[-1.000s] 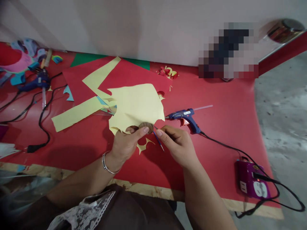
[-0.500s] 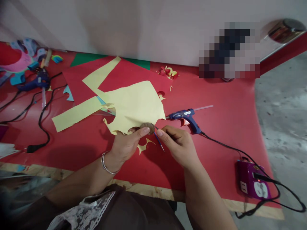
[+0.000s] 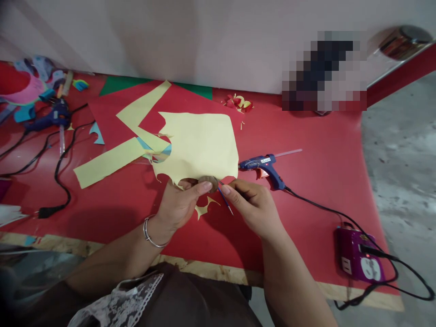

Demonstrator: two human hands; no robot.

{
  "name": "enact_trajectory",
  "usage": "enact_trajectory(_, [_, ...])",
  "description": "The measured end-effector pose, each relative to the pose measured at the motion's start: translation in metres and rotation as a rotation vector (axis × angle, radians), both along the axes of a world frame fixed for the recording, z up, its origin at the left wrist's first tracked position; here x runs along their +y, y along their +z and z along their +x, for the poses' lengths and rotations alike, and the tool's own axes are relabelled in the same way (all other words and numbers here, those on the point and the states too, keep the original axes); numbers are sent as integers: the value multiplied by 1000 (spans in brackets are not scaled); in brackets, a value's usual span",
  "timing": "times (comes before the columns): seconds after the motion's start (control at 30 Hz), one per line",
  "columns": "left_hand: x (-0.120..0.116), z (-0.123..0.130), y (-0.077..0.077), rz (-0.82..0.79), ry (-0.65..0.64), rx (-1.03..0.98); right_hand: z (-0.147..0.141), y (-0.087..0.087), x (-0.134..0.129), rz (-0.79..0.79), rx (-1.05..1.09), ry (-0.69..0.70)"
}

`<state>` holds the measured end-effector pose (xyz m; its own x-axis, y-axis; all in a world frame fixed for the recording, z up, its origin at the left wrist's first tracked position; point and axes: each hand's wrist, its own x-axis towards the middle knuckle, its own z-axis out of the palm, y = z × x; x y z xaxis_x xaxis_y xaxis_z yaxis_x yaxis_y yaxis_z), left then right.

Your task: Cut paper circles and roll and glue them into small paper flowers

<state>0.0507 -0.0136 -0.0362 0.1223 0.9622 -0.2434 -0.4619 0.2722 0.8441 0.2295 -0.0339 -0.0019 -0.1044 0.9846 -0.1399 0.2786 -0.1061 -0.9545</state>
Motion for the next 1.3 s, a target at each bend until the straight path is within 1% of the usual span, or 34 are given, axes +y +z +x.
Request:
enact_trajectory(0.13, [1,-1,2,64,-1,-9,0,-2,0,0,-9,-6])
enact_trajectory(0.3, [2,0,5,120,48,4,-1,-4,1,0,17,3])
enact_trajectory(0.43, [2,0,8,93,49,4,-2,-6,1,0,13,-11])
enact_trajectory(0.53, [1,-1,8,88,47,41,-3,-7,1,-9,15,-15])
enact_trajectory(0.77, [-1,-7,0,54,8,135,-4,-7,2,-5,23,-6])
enact_trajectory(0.87, [0,-7,0,29,-1,96,-3,-8,1,-7,7,-25])
enact_trajectory(1.07, [4,-5,4,2,-23,-96,-3,-10,0,-20,2,-55])
enact_trajectory(1.3, [3,-2,2,-43,-1,-110,-3,-9,0,-24,-19,-77])
